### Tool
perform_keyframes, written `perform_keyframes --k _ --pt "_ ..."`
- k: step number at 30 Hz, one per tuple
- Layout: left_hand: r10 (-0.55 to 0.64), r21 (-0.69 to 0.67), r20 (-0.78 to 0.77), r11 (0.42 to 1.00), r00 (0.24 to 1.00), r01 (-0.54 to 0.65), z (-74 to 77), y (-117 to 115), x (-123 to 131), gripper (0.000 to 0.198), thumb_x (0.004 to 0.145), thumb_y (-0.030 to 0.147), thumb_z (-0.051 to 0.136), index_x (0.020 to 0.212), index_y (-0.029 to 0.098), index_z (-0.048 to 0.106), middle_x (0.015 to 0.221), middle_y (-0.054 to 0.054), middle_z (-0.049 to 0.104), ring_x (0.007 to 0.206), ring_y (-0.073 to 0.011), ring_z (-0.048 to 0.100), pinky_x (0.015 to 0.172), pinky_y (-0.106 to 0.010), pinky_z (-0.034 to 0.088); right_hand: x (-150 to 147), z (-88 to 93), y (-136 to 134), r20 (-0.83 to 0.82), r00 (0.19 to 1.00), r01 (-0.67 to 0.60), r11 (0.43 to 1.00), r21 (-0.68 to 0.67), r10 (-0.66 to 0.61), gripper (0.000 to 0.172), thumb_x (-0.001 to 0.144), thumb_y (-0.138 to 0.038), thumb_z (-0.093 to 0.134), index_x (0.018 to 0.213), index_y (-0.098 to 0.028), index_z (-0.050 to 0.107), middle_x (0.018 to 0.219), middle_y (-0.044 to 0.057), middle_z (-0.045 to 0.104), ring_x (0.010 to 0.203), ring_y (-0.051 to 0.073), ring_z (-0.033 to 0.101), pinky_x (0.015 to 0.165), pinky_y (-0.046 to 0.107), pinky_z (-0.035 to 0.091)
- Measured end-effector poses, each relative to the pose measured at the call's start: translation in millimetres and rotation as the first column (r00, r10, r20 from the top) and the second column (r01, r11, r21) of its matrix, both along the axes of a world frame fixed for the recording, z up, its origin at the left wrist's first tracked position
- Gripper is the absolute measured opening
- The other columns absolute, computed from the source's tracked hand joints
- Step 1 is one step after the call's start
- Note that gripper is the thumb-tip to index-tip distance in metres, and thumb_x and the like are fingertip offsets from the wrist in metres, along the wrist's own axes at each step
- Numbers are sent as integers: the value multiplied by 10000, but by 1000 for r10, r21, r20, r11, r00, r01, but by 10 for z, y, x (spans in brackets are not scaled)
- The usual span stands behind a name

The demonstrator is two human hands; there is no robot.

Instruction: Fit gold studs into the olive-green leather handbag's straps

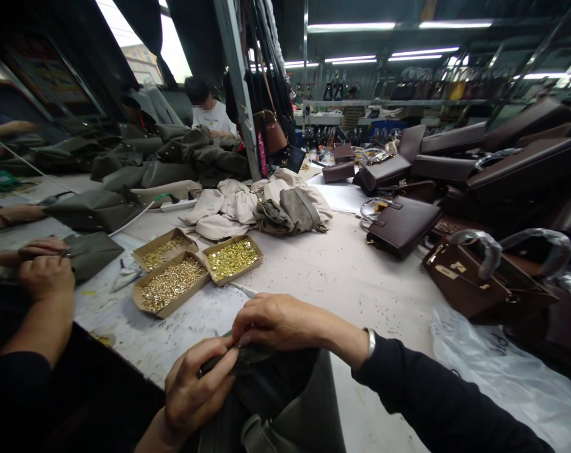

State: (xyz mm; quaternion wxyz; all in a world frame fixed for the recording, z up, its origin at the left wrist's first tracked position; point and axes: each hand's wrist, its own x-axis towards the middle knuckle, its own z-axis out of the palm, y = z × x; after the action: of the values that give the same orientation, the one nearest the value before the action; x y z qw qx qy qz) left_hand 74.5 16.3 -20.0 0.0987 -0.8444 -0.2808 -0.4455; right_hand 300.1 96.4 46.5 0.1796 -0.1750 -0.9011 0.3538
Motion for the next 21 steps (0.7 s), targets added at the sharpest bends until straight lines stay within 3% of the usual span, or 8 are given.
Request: perform_keyframes --k 10,17,21 --pt "31 32 -22 999 999 -30 75 -2 34 209 872 -4 640 1027 131 679 1062 -72 588 997 -185 663 832 -309 610 -21 -72 -29 13 1000 -21 985 169 19 166 957 -102 608 1066 -200 686 947 21 661 894 161 563 819 256 440" --pt "28 46 -14 999 1000 -27 43 8 27 212 869 9 642 1027 142 695 1036 -71 604 982 -184 673 836 -298 611 -92 -58 -89 145 989 -17 930 366 -39 112 1005 -226 561 1000 -171 658 916 47 657 835 191 511 775 297 427" --pt "40 38 -7 998 999 -40 30 9 12 222 875 37 642 1049 160 705 1012 -65 621 968 -185 702 822 -287 626 -71 -16 -83 116 992 6 956 292 -41 166 1041 -282 528 1023 -167 647 933 52 662 882 188 537 823 297 443"
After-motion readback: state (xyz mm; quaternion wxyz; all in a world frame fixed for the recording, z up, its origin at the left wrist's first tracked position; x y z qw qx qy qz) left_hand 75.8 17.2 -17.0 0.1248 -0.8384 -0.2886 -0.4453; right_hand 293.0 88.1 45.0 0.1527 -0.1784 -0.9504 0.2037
